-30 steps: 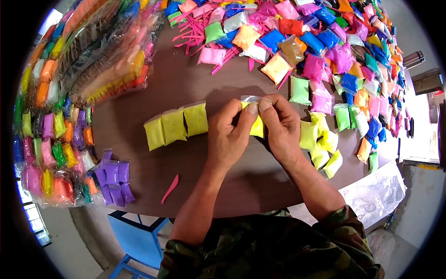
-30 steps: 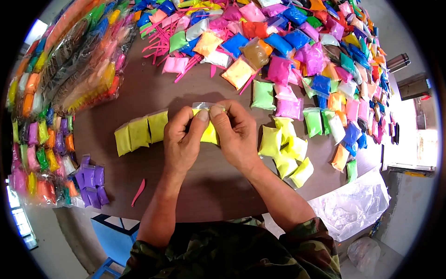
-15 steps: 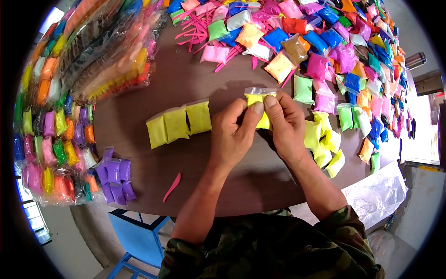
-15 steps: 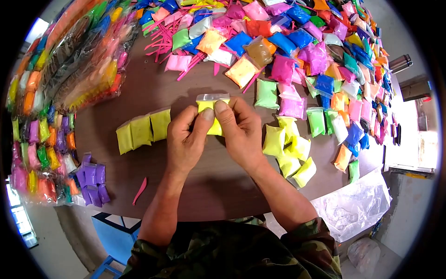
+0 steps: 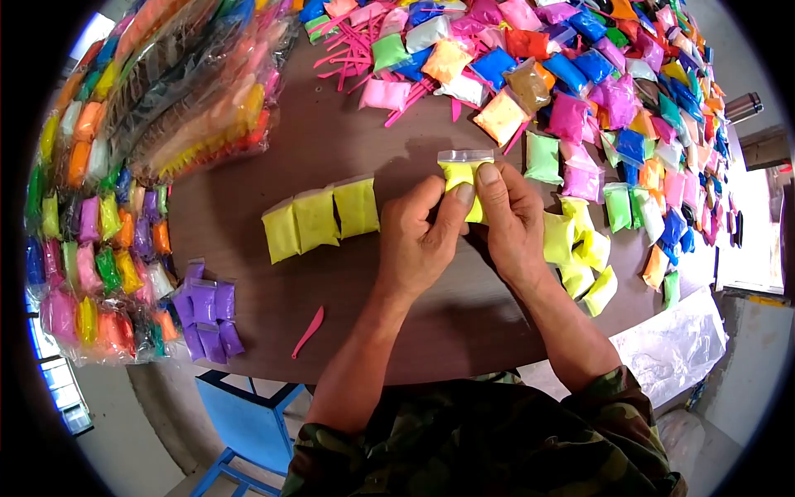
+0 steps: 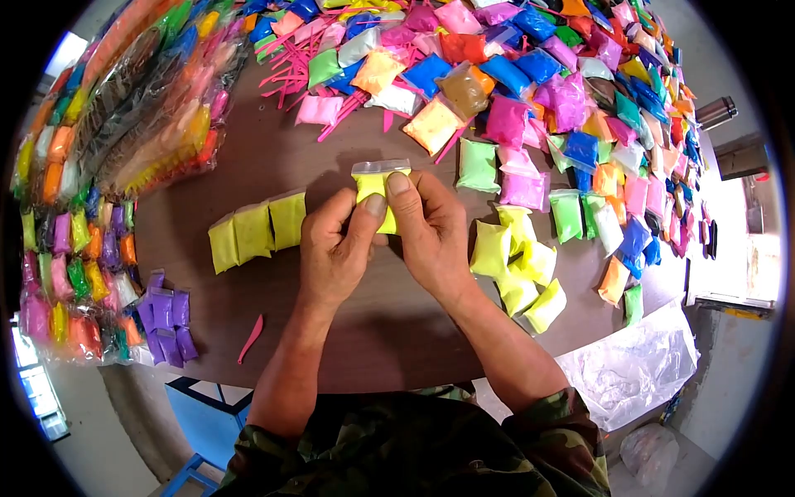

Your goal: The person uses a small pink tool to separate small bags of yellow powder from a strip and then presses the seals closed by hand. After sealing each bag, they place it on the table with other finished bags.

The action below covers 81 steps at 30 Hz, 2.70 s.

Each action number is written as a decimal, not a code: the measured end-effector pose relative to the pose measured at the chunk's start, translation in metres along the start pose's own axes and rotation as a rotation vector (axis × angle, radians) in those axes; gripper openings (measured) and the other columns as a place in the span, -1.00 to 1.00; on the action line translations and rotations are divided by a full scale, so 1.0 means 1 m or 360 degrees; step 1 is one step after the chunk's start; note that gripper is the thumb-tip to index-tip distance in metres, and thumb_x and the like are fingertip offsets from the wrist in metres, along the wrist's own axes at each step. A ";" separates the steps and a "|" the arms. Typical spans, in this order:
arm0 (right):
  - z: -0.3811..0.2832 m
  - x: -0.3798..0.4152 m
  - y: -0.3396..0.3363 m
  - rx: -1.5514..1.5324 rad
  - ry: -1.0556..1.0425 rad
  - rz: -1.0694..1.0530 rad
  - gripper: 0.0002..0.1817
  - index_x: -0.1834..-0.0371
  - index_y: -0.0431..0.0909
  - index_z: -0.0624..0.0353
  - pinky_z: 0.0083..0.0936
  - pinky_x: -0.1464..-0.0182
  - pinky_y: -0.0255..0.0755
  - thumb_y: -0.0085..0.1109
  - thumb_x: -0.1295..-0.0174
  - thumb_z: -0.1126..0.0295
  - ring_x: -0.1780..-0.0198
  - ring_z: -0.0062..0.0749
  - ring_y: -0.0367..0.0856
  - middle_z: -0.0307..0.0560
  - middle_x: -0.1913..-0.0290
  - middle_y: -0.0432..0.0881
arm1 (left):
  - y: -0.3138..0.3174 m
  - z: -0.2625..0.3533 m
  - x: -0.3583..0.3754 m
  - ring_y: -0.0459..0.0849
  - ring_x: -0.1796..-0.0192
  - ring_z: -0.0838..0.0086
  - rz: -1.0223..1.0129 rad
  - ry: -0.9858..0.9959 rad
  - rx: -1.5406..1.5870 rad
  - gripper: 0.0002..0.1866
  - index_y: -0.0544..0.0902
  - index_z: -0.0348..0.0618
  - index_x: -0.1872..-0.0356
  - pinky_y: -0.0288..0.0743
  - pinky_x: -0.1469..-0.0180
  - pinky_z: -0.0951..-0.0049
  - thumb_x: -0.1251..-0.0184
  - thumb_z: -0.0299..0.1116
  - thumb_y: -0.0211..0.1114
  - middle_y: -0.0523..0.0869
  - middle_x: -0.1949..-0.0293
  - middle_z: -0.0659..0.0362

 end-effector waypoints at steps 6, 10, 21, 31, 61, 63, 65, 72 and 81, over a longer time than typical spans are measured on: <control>0.003 0.002 -0.001 -0.0133 -0.0038 0.0018 -0.67 0.13 0.63 0.26 -0.70 0.35 0.30 0.11 -0.64 0.18 0.33 -0.81 0.42 -0.36 0.33 0.61 | 0.001 -0.004 0.000 0.37 0.46 0.70 -0.0044 -0.0181 0.0140 -0.66 0.56 -0.29 0.40 0.26 0.46 0.49 -0.56 -0.26 0.34 0.49 0.58 0.28; 0.005 0.002 0.000 -0.0103 0.0025 0.0013 -0.68 0.08 0.63 0.27 -0.68 0.28 0.39 0.11 -0.64 0.20 0.27 -0.77 0.49 -0.33 0.29 0.64 | -0.001 -0.004 -0.002 0.34 0.43 0.72 0.0005 -0.0150 0.0150 -0.62 0.54 -0.29 0.43 0.25 0.44 0.50 -0.58 -0.24 0.32 0.46 0.56 0.31; 0.010 0.003 -0.004 0.0029 -0.0078 0.0001 -0.74 0.08 0.64 0.27 -0.69 0.30 0.28 0.16 -0.61 0.26 0.31 -0.80 0.39 -0.41 0.33 0.57 | 0.001 0.004 -0.002 0.34 0.45 0.79 0.0093 -0.0132 0.0206 -0.70 0.59 -0.23 0.37 0.22 0.45 0.57 -0.60 -0.27 0.29 0.46 0.54 0.43; 0.006 0.005 -0.002 0.0033 0.0034 0.0000 -0.76 0.08 0.65 0.27 -0.70 0.33 0.25 0.18 -0.60 0.28 0.33 -0.82 0.35 -0.44 0.36 0.55 | -0.006 -0.004 -0.001 0.37 0.38 0.72 0.0142 0.0005 0.0044 -0.69 0.58 -0.28 0.35 0.29 0.37 0.55 -0.60 -0.28 0.31 0.50 0.50 0.37; 0.002 0.002 0.001 -0.0257 0.0084 0.0009 -0.72 0.00 0.64 0.30 -0.67 0.18 0.46 0.15 -0.61 0.26 0.22 -0.74 0.57 -0.28 0.19 0.70 | -0.001 -0.009 -0.003 0.47 0.49 0.76 -0.0047 0.0116 0.0058 -0.77 0.61 -0.23 0.28 0.33 0.46 0.62 -0.61 -0.31 0.27 0.60 0.53 0.33; 0.006 0.000 -0.002 -0.0366 0.0039 0.0073 -0.72 0.00 0.65 0.29 -0.67 0.20 0.47 0.17 -0.60 0.25 0.22 -0.74 0.59 -0.27 0.17 0.72 | 0.003 0.000 -0.002 0.50 0.49 0.75 -0.0067 -0.0086 0.0210 -0.77 0.62 -0.23 0.27 0.38 0.45 0.62 -0.61 -0.31 0.27 0.63 0.53 0.30; 0.007 0.001 -0.004 -0.0368 0.0054 0.0084 -0.72 0.00 0.65 0.29 -0.68 0.23 0.44 0.17 -0.60 0.25 0.24 -0.75 0.57 -0.27 0.18 0.71 | 0.002 0.004 -0.001 0.54 0.44 0.73 -0.0067 -0.0149 0.0195 -0.76 0.63 -0.27 0.27 0.42 0.41 0.59 -0.59 -0.30 0.31 0.64 0.50 0.28; 0.001 0.002 0.002 -0.0352 0.0101 0.0069 -0.71 -0.01 0.65 0.27 -0.74 0.37 0.31 0.17 -0.61 0.22 0.32 -0.82 0.50 -0.33 0.25 0.69 | -0.003 -0.004 -0.001 0.57 0.45 0.71 -0.0013 -0.0068 0.0131 -0.71 0.63 -0.32 0.31 0.43 0.41 0.58 -0.57 -0.28 0.34 0.68 0.49 0.26; 0.001 0.002 -0.003 -0.0314 0.0081 0.0123 -0.73 -0.04 0.67 0.22 -0.76 0.42 0.26 0.19 -0.59 0.22 0.34 -0.85 0.47 -0.39 0.27 0.67 | -0.003 -0.008 -0.001 0.51 0.48 0.76 -0.0044 -0.0046 0.0084 -0.75 0.66 -0.19 0.26 0.35 0.45 0.63 -0.62 -0.24 0.27 0.72 0.47 0.26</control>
Point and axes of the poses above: each hand's wrist, its own x-axis away from the middle knuckle, its own y-axis out of the palm, z = x × y, the point moved 2 cm from there along -x, towards the middle knuckle
